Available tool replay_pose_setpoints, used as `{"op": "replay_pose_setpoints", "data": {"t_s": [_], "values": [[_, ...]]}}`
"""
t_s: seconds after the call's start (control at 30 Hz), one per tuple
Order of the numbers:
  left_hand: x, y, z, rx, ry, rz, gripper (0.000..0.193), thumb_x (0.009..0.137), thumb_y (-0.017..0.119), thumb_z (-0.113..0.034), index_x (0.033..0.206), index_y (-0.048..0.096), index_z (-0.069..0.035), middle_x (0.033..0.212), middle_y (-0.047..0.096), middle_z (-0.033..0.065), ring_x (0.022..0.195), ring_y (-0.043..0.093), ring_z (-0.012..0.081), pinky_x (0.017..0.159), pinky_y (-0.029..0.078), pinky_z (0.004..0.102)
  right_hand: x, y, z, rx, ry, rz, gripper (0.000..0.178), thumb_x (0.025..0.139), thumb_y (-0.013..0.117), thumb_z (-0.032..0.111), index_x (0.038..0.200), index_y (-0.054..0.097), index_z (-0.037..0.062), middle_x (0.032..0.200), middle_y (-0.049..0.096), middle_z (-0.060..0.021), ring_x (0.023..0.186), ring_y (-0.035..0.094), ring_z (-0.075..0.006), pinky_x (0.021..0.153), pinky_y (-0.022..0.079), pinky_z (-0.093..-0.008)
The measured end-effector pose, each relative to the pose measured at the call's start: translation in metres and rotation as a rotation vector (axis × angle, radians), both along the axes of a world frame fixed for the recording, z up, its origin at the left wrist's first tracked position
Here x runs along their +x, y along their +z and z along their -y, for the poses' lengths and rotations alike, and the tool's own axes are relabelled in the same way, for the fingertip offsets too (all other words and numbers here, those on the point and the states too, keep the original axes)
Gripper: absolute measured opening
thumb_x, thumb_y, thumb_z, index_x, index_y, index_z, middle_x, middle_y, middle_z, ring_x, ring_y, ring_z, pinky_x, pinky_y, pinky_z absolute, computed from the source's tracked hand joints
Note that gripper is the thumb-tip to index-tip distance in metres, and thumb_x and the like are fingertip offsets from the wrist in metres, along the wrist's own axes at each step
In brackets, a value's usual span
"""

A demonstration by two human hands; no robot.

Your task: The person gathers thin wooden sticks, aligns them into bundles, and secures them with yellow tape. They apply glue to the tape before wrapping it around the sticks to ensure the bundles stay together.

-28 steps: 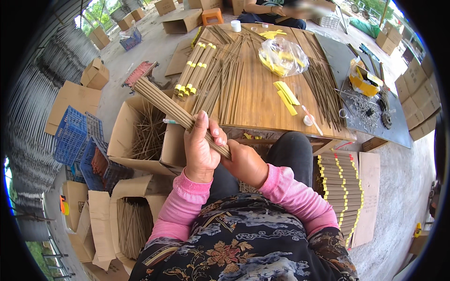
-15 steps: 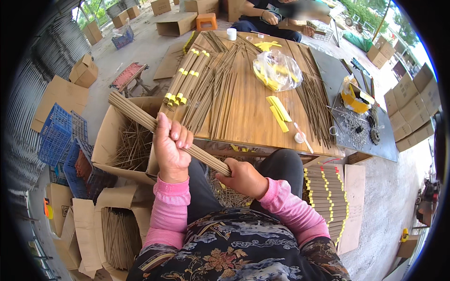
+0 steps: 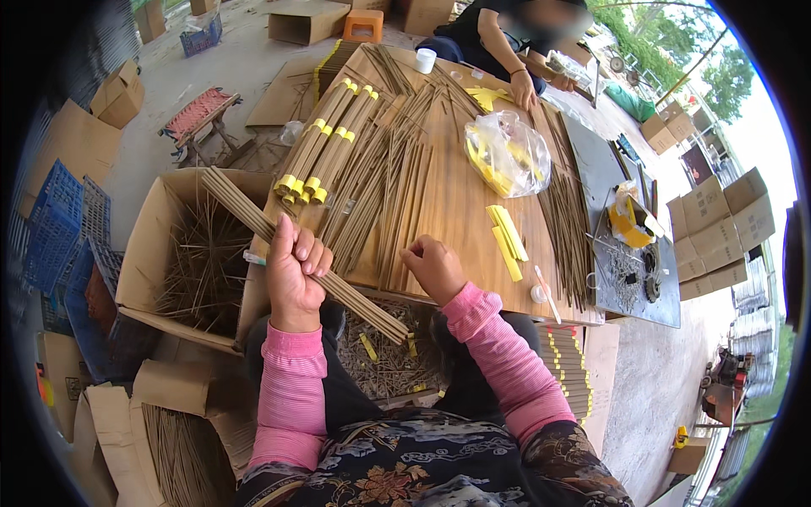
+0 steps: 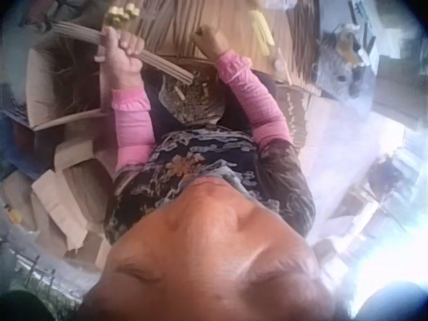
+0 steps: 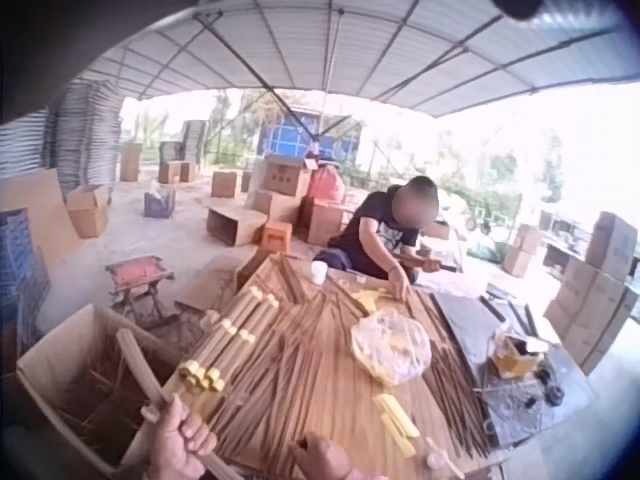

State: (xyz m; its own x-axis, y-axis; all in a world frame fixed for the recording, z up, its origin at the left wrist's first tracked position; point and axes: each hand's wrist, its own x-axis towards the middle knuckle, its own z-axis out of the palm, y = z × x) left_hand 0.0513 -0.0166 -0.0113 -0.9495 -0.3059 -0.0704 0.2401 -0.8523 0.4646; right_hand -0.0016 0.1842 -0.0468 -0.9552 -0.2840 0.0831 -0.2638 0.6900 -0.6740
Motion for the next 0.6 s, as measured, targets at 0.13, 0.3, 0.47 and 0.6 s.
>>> {"op": "replay_pose_setpoints", "data": {"t_s": [0.13,0.3,0.47,0.6], "values": [[-0.006,-0.006,0.0,0.025,-0.058,-0.005,0.032,0.087,0.051,-0.037,0.066,0.042,-0.014,0.05,0.034,-0.0049,0.037,0.029,0.0049,0.033,0.025,0.0198,-0.022,-0.009,0.013,0.271,-0.037,0.051,0.03,0.077,0.058,0.027,0.073,0.056,-0.0023,0.073,0.059,-0.0201,0.071,0.058,-0.0346,0.065,0.046,-0.0404],[-0.005,-0.011,0.0,-0.01,-0.116,0.013,0.036,0.084,0.055,-0.043,0.066,0.041,-0.015,0.05,0.035,-0.0053,0.038,0.03,0.0049,0.035,0.027,0.0203,-0.028,-0.022,0.02,0.357,-0.044,-0.026,0.03,0.077,0.057,0.028,0.075,0.056,-0.0023,0.075,0.059,-0.0209,0.073,0.058,-0.0358,0.068,0.047,-0.0408],[-0.001,-0.008,0.002,0.012,-0.059,0.023,0.033,0.087,0.052,-0.038,0.066,0.042,-0.015,0.051,0.035,-0.0045,0.038,0.03,0.0046,0.034,0.027,0.0187,-0.032,-0.017,0.022,0.322,-0.131,-0.03,0.028,0.074,0.058,0.027,0.071,0.057,-0.0007,0.073,0.059,-0.0202,0.073,0.058,-0.0351,0.067,0.046,-0.0408],[0.003,-0.01,0.009,0.03,-0.041,0.016,0.033,0.086,0.052,-0.038,0.066,0.042,-0.015,0.051,0.036,-0.0045,0.037,0.03,0.0046,0.034,0.027,0.0188,-0.039,-0.015,0.02,0.395,-0.056,0.041,0.028,0.078,0.055,0.027,0.081,0.055,-0.0015,0.082,0.06,-0.0217,0.078,0.058,-0.0362,0.071,0.047,-0.0425]]}}
